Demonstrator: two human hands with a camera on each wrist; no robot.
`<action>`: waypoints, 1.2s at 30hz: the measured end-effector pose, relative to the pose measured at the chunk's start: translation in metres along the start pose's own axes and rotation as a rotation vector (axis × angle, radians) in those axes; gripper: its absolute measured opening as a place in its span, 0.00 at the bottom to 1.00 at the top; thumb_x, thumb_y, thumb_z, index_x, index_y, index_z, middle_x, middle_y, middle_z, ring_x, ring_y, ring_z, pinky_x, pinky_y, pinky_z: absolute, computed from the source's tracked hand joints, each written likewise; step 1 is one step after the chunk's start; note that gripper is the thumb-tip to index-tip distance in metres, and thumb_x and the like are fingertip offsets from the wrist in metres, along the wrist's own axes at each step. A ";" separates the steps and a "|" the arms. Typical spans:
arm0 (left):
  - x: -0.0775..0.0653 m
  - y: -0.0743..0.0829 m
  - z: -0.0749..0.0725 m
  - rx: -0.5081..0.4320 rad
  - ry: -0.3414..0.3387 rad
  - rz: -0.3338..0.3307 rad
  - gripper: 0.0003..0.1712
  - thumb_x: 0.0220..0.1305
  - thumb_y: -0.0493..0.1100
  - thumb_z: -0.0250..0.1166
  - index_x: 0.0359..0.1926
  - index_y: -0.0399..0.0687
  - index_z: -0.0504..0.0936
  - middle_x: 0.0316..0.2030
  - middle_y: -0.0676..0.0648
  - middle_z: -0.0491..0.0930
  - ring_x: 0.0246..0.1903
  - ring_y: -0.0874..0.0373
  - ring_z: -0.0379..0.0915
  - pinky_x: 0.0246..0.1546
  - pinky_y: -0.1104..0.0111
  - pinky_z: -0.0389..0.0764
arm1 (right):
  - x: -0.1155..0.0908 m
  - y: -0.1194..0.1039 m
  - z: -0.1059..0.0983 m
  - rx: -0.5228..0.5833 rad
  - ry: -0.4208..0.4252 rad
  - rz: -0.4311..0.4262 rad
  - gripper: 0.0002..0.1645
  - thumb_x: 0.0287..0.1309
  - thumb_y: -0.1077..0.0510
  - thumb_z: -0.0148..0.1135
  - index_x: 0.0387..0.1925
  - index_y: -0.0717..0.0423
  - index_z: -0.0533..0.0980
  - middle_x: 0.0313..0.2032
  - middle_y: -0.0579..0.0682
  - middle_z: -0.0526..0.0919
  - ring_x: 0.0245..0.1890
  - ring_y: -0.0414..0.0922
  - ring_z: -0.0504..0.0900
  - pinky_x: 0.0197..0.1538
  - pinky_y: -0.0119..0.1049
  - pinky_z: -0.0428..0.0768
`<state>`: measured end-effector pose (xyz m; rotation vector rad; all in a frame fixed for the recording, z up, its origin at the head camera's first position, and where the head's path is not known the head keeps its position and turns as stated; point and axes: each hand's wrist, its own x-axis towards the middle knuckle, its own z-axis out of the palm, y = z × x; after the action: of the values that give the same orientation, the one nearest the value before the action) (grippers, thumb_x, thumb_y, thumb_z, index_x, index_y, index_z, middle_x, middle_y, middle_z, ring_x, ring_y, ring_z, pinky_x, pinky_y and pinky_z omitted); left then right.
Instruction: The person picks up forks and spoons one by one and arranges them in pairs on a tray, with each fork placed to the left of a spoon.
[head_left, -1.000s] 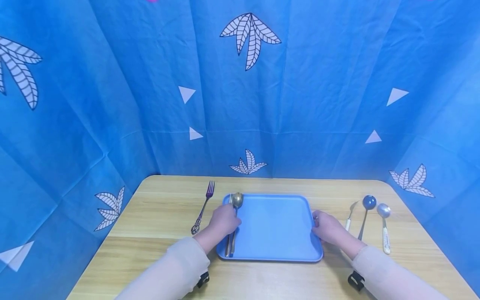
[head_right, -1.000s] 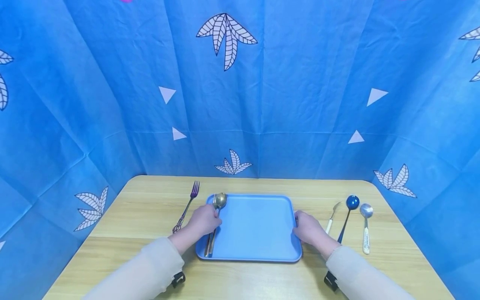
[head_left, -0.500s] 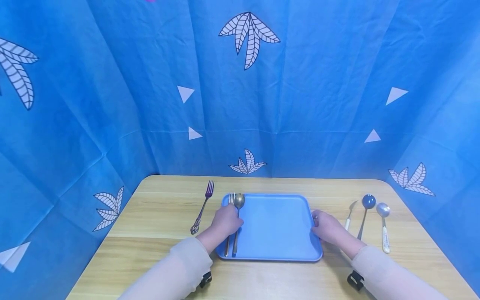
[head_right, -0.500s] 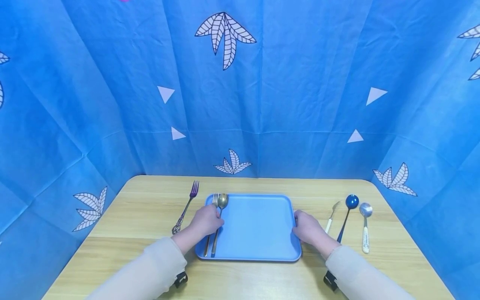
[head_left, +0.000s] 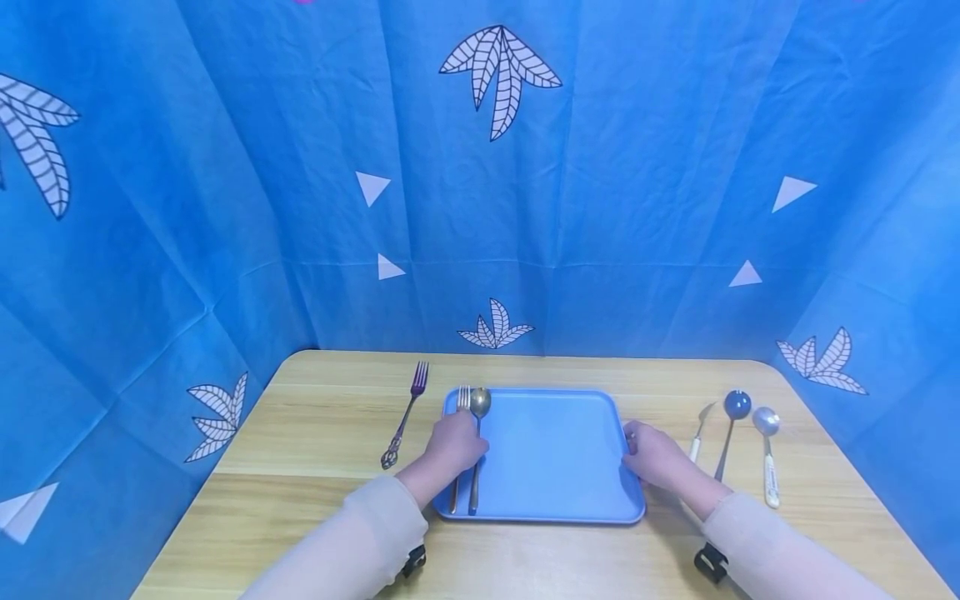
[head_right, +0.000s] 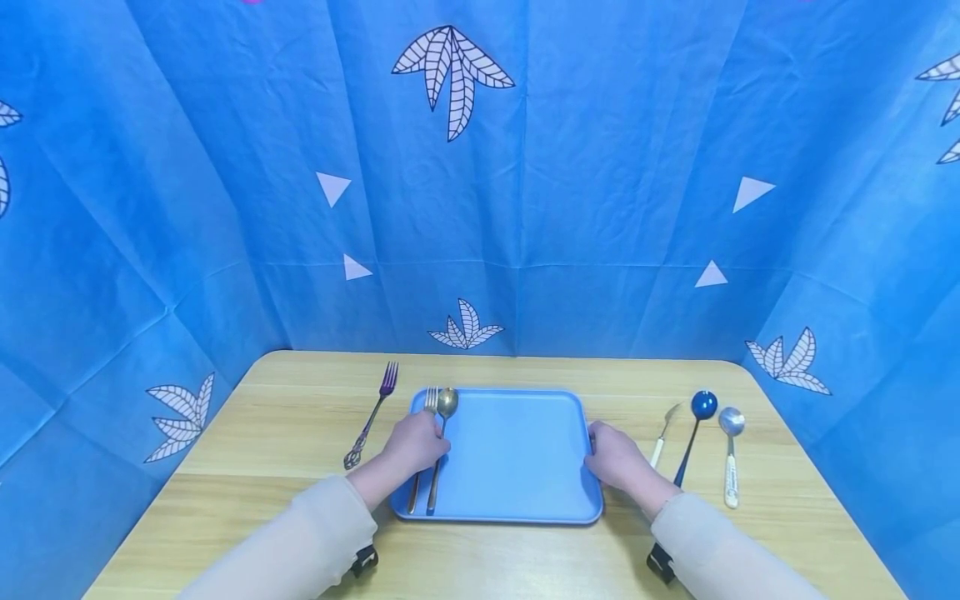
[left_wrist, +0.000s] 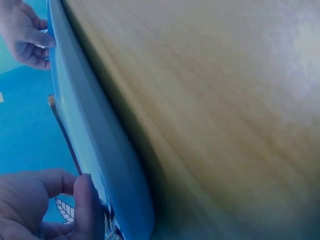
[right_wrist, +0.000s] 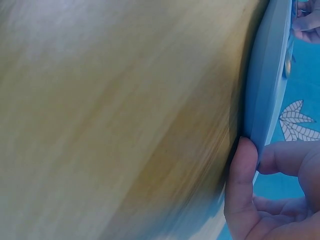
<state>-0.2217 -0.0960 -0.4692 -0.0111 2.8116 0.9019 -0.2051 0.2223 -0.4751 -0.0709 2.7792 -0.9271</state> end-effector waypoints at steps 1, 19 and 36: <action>0.000 0.000 0.000 0.001 0.000 -0.002 0.18 0.61 0.38 0.66 0.18 0.48 0.69 0.13 0.54 0.64 0.13 0.61 0.66 0.13 0.72 0.68 | 0.000 0.000 0.000 0.002 0.001 -0.002 0.26 0.55 0.71 0.59 0.56 0.78 0.67 0.28 0.54 0.75 0.21 0.45 0.78 0.23 0.37 0.80; -0.002 0.000 0.007 0.001 0.005 -0.006 0.13 0.61 0.37 0.65 0.22 0.45 0.72 0.16 0.50 0.68 0.15 0.59 0.67 0.15 0.70 0.70 | 0.001 0.002 0.001 -0.008 -0.001 -0.006 0.28 0.55 0.70 0.61 0.57 0.79 0.66 0.30 0.55 0.77 0.23 0.45 0.79 0.25 0.37 0.81; -0.003 0.003 0.008 0.054 0.037 0.024 0.15 0.61 0.36 0.64 0.19 0.46 0.72 0.15 0.50 0.69 0.14 0.59 0.69 0.15 0.69 0.71 | 0.002 0.002 -0.001 -0.001 -0.015 0.008 0.30 0.56 0.70 0.60 0.59 0.80 0.65 0.31 0.55 0.78 0.25 0.45 0.79 0.26 0.37 0.81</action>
<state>-0.2175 -0.0895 -0.4730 0.0145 2.8748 0.8397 -0.2074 0.2238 -0.4762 -0.0662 2.7644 -0.9199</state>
